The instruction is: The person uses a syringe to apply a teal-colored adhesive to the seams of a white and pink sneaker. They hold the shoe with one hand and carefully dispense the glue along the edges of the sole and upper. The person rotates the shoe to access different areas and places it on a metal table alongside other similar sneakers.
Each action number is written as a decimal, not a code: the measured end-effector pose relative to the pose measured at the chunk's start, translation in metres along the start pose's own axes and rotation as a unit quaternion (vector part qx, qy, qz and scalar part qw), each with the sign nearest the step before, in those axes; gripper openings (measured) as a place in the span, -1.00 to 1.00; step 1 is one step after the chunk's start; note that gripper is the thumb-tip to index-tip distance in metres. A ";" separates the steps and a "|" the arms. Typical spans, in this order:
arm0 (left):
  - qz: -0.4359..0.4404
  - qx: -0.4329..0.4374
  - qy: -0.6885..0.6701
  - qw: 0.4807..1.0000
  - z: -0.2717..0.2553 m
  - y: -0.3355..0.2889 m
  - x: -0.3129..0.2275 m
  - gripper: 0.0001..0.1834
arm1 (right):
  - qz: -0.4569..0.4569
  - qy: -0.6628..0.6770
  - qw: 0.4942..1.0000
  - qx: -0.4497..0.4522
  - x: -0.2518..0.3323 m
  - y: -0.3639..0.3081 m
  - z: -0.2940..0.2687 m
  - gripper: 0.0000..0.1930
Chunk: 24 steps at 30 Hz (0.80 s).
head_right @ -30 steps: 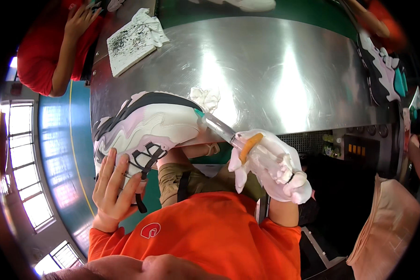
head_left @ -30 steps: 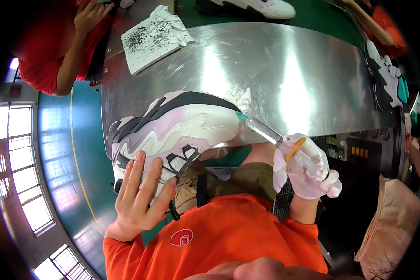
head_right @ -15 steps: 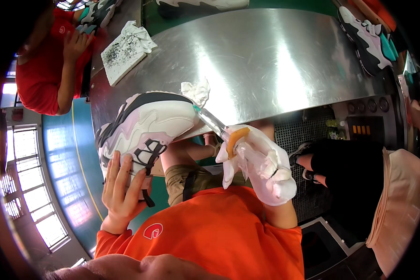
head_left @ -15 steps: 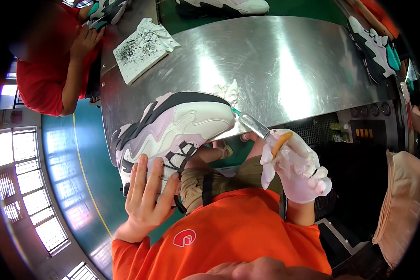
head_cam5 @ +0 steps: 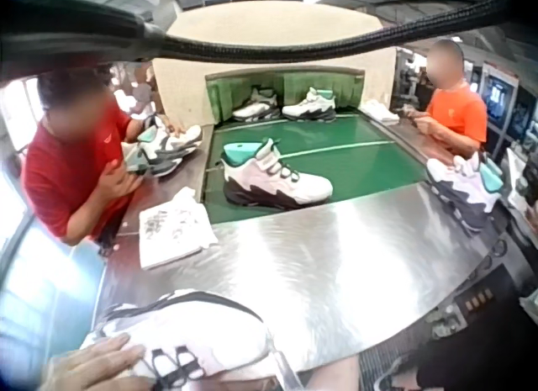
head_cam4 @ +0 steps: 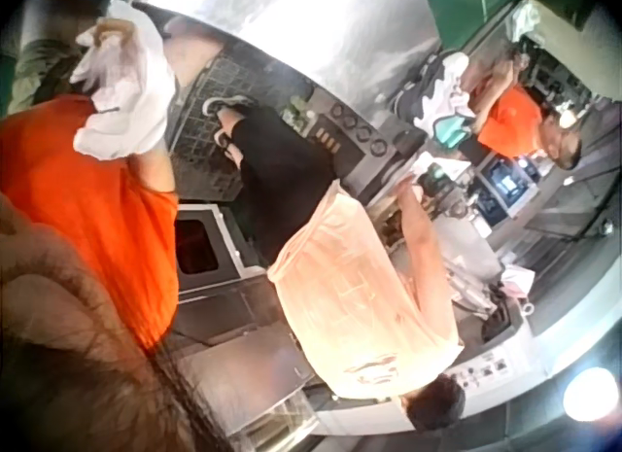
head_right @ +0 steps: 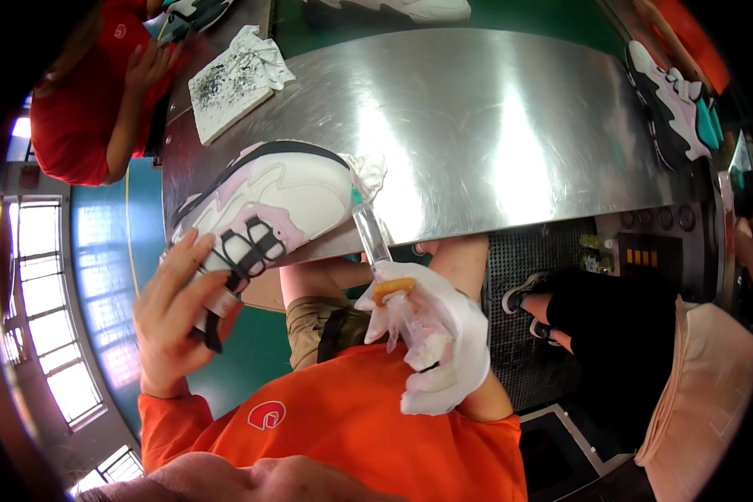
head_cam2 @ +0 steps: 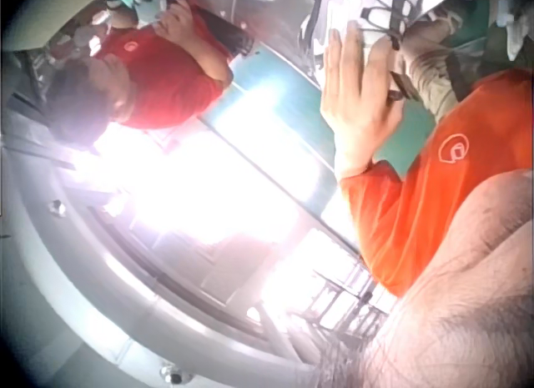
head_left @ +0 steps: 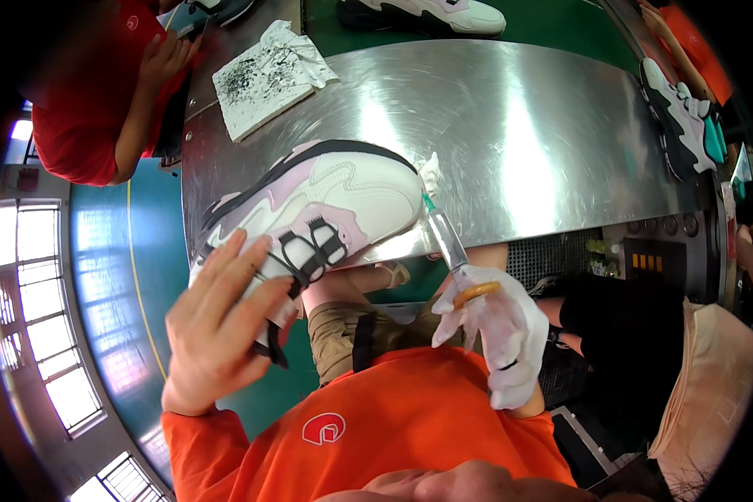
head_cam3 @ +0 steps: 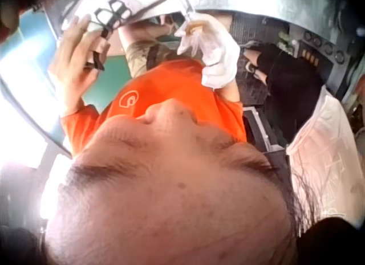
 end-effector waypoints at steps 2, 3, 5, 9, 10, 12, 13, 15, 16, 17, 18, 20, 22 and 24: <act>-0.017 -0.007 -0.033 0.999 -0.006 0.011 0.003 -0.60 | -0.081 -0.050 0.995 0.035 -0.015 0.001 -0.006 0.06; -0.027 -0.016 -0.051 0.998 -0.008 0.018 0.005 -0.58 | -0.106 -0.058 0.992 0.041 -0.017 0.004 -0.007 0.10; -0.044 -0.006 -0.082 0.996 -0.012 0.028 0.013 -0.58 | -0.133 -0.086 0.985 0.074 -0.025 0.006 -0.012 0.13; -0.065 0.039 -0.141 0.987 -0.018 0.045 0.031 -0.54 | -0.158 -0.176 0.970 0.056 -0.039 0.011 -0.020 0.06; -0.072 0.053 -0.159 0.983 -0.020 0.048 0.036 -0.53 | -0.180 -0.200 0.962 0.044 -0.038 0.014 -0.019 0.04; -0.087 0.061 -0.193 0.975 -0.021 0.052 0.046 -0.51 | -0.211 -0.211 0.954 0.032 -0.047 0.018 -0.021 -0.01; -0.092 0.062 -0.205 0.972 -0.022 0.055 0.049 -0.50 | -0.223 -0.231 0.947 0.029 -0.045 0.021 -0.021 -0.03; -0.111 0.069 -0.238 0.962 -0.021 0.057 0.059 -0.48 | -0.247 -0.258 0.934 0.026 -0.047 0.025 -0.024 -0.05; -0.113 0.078 -0.244 0.960 -0.021 0.059 0.064 -0.47 | -0.259 -0.266 0.928 0.024 -0.050 0.026 -0.026 -0.07; -0.115 0.088 -0.248 0.958 -0.020 0.060 0.069 -0.46 | -0.278 -0.272 0.921 0.014 -0.052 0.029 -0.026 -0.08; -0.117 0.098 -0.253 0.955 -0.020 0.061 0.072 -0.45 | -0.297 -0.279 0.913 0.004 -0.053 0.030 -0.026 -0.09; -0.130 0.104 -0.269 0.949 -0.019 0.064 0.078 -0.45 | -0.285 -0.287 0.915 0.008 -0.056 0.031 -0.027 -0.13; -0.137 0.106 -0.280 0.944 -0.018 0.065 0.083 -0.46 | -0.292 -0.301 0.908 0.011 -0.057 0.032 -0.029 -0.15; -0.160 0.109 -0.292 0.937 -0.017 0.064 0.085 -0.45 | -0.277 -0.299 0.913 0.004 -0.056 0.031 -0.028 -0.15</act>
Point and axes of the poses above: each hand's wrist, its own y-axis towards the middle knuckle, its own z-axis out of the palm, x = y × z, the point moved 4 cm from there along y, towards the middle knuckle, and after that the axes turned 10 degrees about -y, right-handed, at the moved point
